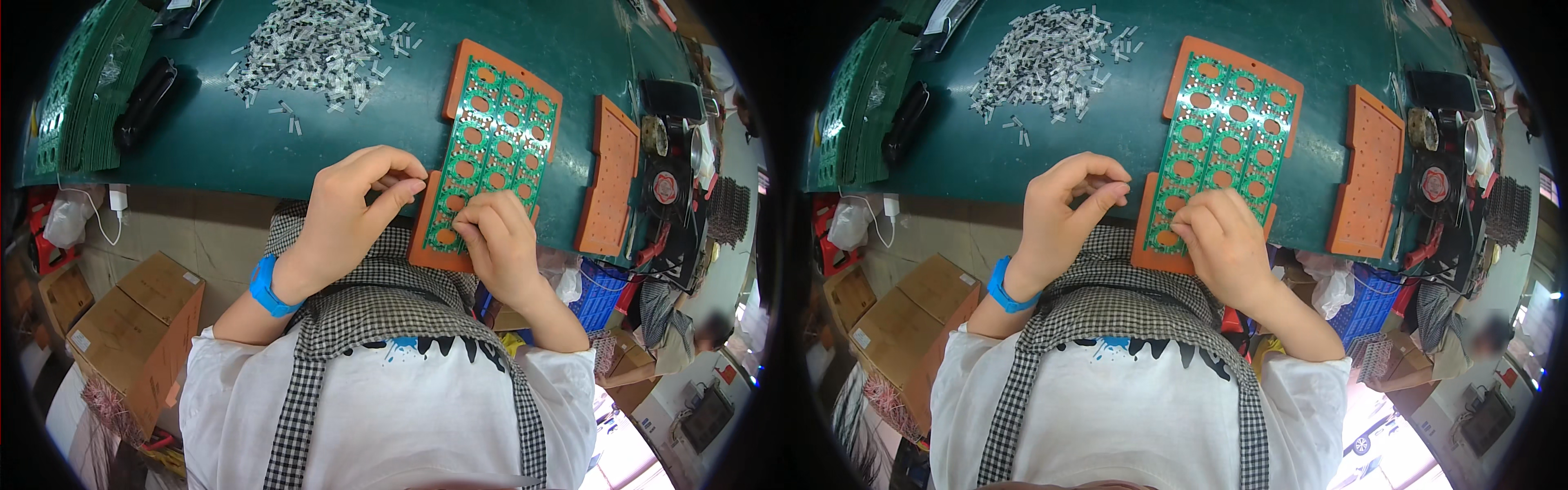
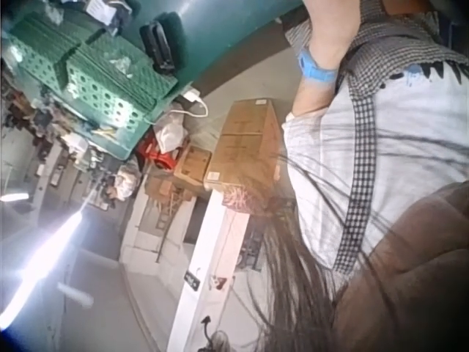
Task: The person inserts small plastic or metal pins by hand into pre-defined slots on a green printed circuit board template.
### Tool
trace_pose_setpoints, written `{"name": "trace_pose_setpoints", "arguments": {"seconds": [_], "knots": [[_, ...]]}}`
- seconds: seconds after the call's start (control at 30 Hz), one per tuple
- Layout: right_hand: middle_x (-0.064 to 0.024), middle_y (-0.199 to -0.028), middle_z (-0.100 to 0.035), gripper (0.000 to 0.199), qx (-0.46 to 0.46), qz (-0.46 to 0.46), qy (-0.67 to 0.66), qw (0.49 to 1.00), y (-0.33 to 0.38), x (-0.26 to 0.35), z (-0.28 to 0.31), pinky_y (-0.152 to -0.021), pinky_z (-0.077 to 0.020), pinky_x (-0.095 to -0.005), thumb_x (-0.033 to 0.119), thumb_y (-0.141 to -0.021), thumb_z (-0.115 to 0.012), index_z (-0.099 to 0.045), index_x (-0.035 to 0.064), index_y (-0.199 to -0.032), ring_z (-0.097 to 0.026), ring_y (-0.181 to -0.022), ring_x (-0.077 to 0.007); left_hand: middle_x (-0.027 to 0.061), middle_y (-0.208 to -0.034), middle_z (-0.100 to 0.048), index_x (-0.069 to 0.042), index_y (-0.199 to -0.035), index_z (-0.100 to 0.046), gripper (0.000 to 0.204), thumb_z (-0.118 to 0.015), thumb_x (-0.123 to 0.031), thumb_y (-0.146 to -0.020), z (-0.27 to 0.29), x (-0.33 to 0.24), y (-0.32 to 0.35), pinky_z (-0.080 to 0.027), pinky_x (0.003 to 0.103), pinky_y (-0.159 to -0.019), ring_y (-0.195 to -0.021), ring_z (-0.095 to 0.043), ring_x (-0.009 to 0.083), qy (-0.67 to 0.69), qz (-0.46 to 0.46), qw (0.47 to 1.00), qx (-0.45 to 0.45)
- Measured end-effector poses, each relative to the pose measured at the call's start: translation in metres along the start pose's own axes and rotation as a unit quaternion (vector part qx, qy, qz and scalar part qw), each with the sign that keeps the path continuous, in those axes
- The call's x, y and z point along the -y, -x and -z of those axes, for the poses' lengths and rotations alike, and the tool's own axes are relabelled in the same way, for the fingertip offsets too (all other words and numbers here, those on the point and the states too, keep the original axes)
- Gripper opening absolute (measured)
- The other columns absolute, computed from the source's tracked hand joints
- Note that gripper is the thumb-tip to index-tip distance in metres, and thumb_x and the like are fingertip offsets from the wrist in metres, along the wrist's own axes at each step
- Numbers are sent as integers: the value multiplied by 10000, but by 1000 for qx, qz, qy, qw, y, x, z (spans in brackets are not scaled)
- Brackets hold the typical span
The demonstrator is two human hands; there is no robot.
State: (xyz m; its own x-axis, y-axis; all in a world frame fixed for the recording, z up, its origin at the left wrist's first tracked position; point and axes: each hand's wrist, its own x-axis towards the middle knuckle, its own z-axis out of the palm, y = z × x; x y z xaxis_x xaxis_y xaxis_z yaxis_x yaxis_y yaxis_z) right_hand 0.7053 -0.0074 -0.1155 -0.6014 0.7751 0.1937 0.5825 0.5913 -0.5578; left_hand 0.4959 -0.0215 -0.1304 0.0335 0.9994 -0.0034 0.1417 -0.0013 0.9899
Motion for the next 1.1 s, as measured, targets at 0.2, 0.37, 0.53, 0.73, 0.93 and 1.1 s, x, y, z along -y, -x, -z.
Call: {"name": "trace_pose_setpoints", "arguments": {"seconds": [0.2,0.37,0.53,0.73,0.93,1.1], "knots": [[-71,-839,-565,162,12,23,28,999,1,1,5,-627,-464,-351,43,-708,-721,-613,43,-829,-576,-780,-246,83,-910,-647,44,-934,-619,72,-622,43,-862,1,3,1,-527,245,-744,-808,-643,136,128,18,991,22],[-37,-866,-592,255,-12,130,102,986,3,1,9,-592,-470,-316,130,-675,-753,-672,44,-901,-594,-767,-204,98,-888,-671,56,-1081,-582,228,-633,33,-860,0,-7,-1,-529,250,-753,-807,-654,133,305,180,932,74],[-37,-872,-594,338,-88,173,122,973,5,0,10,-571,-461,-291,159,-640,-766,-697,48,-951,-584,-723,-195,75,-848,-694,53,-1210,-542,334,-586,28,-880,-11,-11,3,-525,228,-722,-829,-655,102,314,159,929,115],[-57,-869,-597,258,-101,223,77,967,9,-2,18,-586,-461,-306,106,-687,-756,-695,52,-932,-584,-719,-203,49,-842,-685,13,-1196,-576,338,-621,17,-862,-19,-13,8,-505,221,-712,-813,-633,86,240,116,953,143],[-90,-882,-603,168,-34,-91,-64,993,22,-13,30,-678,-467,-347,-41,-726,-691,-636,29,-869,-582,-798,-266,52,-865,-562,-81,-947,-620,273,-766,-199,-748,36,-2,-11,-403,363,-763,-818,-535,248,-436,-57,873,-210],[-86,-907,-574,170,10,-46,-34,998,25,-19,29,-733,-451,-363,-29,-734,-689,-607,27,-872,-551,-850,-279,41,-892,-565,-83,-890,-624,172,-727,-176,-789,53,25,-11,-370,371,-790,-834,-523,232,-468,-74,852,-223]]}}
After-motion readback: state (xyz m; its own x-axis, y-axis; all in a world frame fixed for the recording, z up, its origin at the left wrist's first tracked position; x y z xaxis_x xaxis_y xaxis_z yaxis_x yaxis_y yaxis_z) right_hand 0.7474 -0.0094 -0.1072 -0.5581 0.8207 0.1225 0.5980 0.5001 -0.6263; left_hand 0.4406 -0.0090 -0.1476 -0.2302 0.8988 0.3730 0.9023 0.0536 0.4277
